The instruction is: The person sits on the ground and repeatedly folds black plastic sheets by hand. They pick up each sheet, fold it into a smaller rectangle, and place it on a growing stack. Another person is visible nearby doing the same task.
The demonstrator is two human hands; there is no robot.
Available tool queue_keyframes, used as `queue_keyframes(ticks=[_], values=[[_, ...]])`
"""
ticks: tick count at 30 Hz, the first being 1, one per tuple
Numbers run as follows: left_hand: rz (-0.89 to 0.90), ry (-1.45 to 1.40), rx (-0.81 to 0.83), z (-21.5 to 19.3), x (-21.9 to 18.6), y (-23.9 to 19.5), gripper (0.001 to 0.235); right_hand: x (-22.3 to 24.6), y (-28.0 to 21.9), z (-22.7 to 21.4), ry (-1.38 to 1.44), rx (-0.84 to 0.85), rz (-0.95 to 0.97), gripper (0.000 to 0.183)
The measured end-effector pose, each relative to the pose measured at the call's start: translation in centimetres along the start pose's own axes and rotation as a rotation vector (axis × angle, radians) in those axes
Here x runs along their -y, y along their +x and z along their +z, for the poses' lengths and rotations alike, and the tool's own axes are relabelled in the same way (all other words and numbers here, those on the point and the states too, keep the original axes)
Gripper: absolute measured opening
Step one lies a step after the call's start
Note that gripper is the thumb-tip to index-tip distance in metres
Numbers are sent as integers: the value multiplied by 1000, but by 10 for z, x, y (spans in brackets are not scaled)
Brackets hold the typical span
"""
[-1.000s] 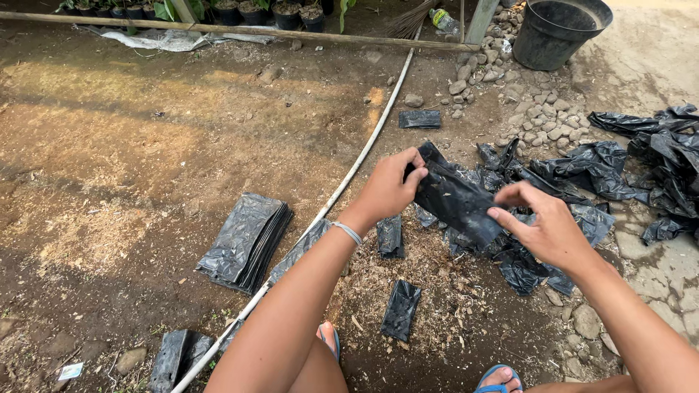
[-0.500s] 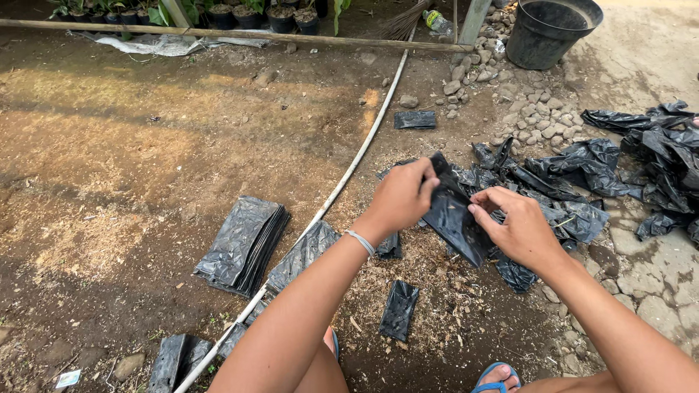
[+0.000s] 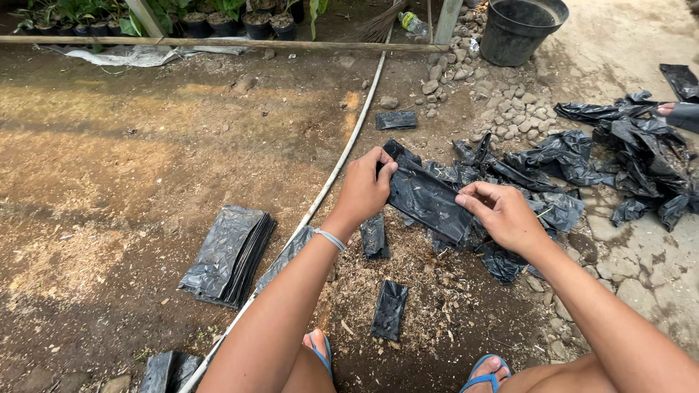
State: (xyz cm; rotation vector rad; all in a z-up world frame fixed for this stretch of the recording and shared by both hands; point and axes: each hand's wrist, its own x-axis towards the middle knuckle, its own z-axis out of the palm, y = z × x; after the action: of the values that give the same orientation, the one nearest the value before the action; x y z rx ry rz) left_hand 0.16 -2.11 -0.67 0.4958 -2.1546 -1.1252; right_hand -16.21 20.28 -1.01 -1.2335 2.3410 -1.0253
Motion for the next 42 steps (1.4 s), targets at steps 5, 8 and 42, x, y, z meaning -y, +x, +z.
queue_keyframes(ticks=[5,8,42], values=[[-161,-207,210,8,15,1,36,-17,6,-1,522,19,101,19],[-226,-321,424,14,26,3,43,-20,9,-4,681,71,224,16],[-604,-536,117,6,15,4,39,37,-16,-8,-14,-390,-318,25]])
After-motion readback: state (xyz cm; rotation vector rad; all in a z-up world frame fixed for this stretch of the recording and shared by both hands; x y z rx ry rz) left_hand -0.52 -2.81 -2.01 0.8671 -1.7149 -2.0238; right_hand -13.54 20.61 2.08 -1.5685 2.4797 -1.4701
